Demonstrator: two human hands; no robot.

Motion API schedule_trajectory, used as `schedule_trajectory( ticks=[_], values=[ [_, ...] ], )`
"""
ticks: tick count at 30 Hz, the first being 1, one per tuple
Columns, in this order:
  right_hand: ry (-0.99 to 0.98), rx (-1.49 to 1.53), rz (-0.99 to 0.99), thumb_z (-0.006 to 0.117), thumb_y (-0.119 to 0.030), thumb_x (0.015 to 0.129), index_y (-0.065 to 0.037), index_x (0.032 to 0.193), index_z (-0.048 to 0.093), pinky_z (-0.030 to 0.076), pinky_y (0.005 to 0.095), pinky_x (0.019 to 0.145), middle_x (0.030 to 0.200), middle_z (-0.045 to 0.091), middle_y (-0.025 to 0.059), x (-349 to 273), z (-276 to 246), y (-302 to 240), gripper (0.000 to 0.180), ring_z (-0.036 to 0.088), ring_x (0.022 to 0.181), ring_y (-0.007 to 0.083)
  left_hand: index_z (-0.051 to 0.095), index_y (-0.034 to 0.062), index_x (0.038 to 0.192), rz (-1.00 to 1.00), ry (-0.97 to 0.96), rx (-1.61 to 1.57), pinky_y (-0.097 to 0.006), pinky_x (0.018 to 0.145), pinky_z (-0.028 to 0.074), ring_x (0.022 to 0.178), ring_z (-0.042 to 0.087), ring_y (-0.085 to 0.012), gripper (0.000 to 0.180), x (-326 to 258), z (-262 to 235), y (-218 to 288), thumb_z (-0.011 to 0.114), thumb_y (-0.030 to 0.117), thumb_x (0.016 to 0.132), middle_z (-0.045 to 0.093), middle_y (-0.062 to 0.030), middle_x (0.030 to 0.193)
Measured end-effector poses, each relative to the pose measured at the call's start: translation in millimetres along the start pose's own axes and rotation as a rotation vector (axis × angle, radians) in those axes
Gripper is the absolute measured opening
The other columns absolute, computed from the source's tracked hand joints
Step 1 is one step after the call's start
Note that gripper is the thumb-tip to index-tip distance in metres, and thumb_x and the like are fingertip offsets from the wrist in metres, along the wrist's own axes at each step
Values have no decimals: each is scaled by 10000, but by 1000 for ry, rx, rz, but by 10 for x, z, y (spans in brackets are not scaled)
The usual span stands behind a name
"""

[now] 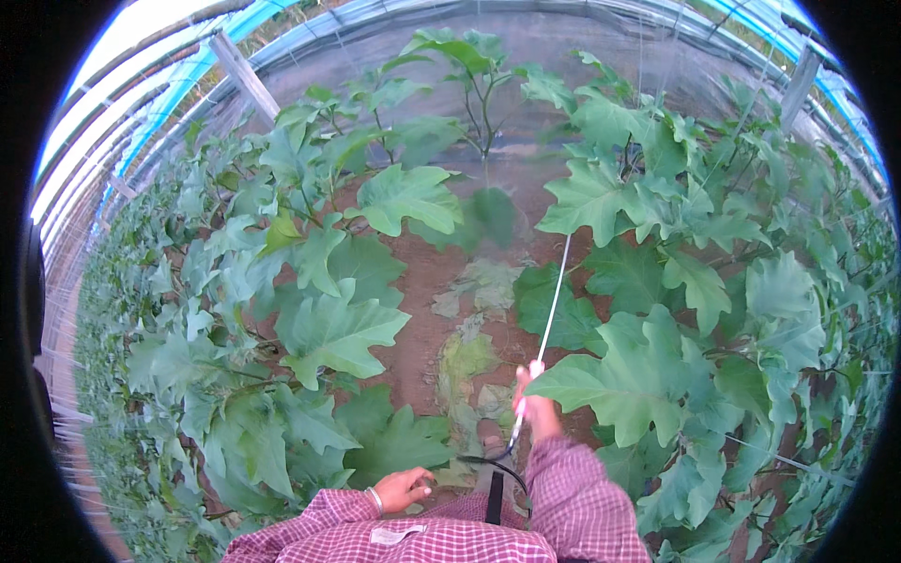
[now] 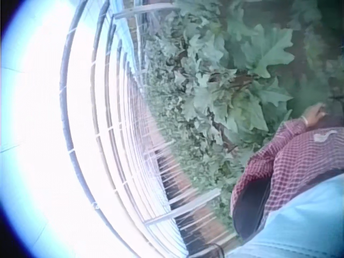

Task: The person walks through a greenhouse and sprays a mist onto rows of large-leafed plants using a handheld wand connected to a backpack sprayer. The person moves steadily along the rows, directing the spray at the foliage.

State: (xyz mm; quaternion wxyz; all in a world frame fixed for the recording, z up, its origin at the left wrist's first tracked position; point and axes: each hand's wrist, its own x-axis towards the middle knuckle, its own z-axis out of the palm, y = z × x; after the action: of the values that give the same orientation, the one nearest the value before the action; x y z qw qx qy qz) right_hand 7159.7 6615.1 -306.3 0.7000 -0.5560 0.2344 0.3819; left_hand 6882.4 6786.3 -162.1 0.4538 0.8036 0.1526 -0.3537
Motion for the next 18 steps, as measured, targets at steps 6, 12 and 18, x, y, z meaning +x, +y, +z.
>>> schedule_trajectory(
  ticks=[6, 12, 18],
  values=[
    [-349, 333, 315, 592, -256, 876, -151, 654, 406, 363, 243, 341, 503, 416, -31, 943, 432, -770, 308, 418, 393, 104, 495, 76, 1157, -116, -14, 59, -393, 761, 477, 870, 619, -287, 375, -103, -71, -185, 558, 317, 877, 651, -91, 898],
    [-533, 508, 450, 590, -225, 874, -146, 712, 409, 360, 237, 345, 517, 413, -41, 1299, 575, -965, 255, 391, 396, 98, 500, 73, 1149, -157, 10, 24, -371, 732, 490, 832, 632, -276, 353, -136, -108, -252, 567, 287, 878, 657, -102, 889],
    [-396, 174, 233, 529, -292, 916, -143, 727, 452, 361, 321, 277, 428, 440, 31, 457, 304, -260, 253, 432, 298, 163, 511, 66, 1141, -186, 111, -34, -370, 741, 494, 829, 637, -269, 355, -306, -52, -344, 571, 293, 874, 659, -101, 877]
  ],
)
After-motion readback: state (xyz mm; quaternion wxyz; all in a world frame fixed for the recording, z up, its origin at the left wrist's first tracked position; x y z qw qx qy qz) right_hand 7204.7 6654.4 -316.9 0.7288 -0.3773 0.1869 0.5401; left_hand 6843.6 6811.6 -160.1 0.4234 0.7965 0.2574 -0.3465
